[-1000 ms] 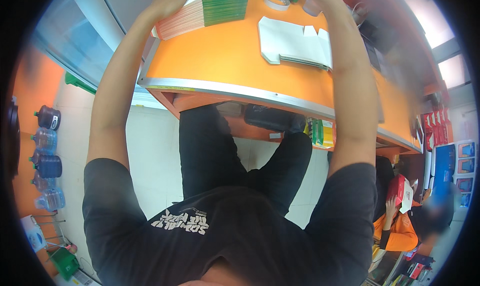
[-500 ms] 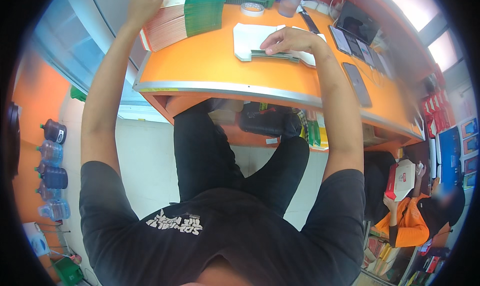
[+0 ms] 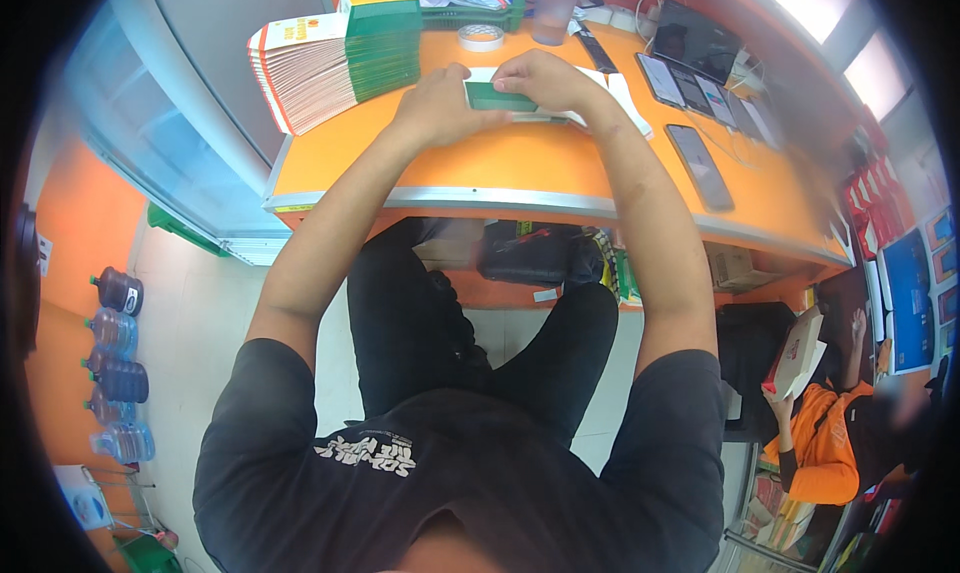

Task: The person sits on the floor and repeatedly inserts small white paper sheets into green and orange paper wrappers. They fold the wrappers around the sheets and place the finished packs onto a stack on the orange desk. The process is repeated continuously throughout the clip.

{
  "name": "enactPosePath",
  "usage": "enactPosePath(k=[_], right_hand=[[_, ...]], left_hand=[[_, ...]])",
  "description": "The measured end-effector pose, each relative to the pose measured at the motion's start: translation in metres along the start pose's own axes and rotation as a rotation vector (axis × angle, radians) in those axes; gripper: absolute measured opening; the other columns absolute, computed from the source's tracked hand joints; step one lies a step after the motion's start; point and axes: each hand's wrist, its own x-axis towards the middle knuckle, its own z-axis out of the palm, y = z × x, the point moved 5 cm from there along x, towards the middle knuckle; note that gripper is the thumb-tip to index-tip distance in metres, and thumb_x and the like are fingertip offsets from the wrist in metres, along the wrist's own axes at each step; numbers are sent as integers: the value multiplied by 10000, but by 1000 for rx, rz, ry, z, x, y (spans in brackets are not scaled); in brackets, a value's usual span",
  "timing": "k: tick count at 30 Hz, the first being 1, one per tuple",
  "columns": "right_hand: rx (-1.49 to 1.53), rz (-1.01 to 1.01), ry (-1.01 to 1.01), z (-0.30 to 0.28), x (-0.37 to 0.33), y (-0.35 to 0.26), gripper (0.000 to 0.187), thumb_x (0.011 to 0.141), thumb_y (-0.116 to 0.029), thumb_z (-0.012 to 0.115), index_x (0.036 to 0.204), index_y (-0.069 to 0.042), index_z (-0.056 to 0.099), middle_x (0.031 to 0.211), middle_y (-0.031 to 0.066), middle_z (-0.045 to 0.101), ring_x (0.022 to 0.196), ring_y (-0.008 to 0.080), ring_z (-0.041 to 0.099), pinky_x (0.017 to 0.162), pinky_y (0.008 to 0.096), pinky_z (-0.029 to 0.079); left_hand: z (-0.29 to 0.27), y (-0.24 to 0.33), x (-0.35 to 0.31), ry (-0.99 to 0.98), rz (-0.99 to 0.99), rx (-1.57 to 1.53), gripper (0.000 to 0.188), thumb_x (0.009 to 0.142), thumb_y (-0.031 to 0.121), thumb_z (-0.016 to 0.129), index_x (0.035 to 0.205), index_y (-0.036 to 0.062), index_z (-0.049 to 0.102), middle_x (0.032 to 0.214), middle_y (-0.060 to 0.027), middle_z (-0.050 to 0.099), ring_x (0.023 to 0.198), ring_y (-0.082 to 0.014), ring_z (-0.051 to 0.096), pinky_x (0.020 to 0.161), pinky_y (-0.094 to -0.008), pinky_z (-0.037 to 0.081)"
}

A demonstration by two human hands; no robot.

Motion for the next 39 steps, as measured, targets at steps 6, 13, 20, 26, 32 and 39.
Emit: enactPosePath(k=[6,13,20,26,32,39], right_hand=[[-130,-107,374,-30,-13,-7,218,960,-200,577,1070,-36,669,882,147,687,792,256,629,753,349,484],[-306,-261,674,-66,-18,-52,196,971,-137,557,1137,-54,620,950,135,681,844,230,660,776,326,500],[-334,-252,846,-81,-20,-71,175,930,-134,516,1009,-10,613,873,182,658,834,371,645,728,435,516],[-531,-450,1125,-101,-62,-117,216,853,-20,577,1064,-30,622,965,174,662,916,352,640,797,410,510],[-450,-507,1284,-106,-140,-151,175,968,-81,581,1128,-22,619,1050,93,677,912,182,662,797,301,516],[-66,-228,1097,-33,-290,-196,162,934,20,568,1095,21,560,971,162,621,896,199,595,816,299,483]], left_hand=[[-3,-10,2,173,99,-263,849,733,503,776,1290,-60,470,1233,-232,566,1164,-383,551,997,-426,437],[-58,-19,27,578,390,-573,414,910,279,644,1200,8,529,1115,-157,620,1036,-308,605,895,-379,474],[-52,2,41,761,407,-80,624,848,329,730,1304,19,436,1165,-176,576,1095,-275,561,967,-334,433],[-83,9,18,861,597,-427,525,840,275,748,1227,15,508,1146,-156,590,1093,-290,556,952,-357,424],[-145,96,-54,913,661,-720,228,949,251,586,1013,33,606,922,-123,605,901,-248,613,836,-357,495],[-99,130,-158,665,1118,-843,276,767,97,784,955,23,596,811,-86,628,716,-185,568,674,-278,459]])
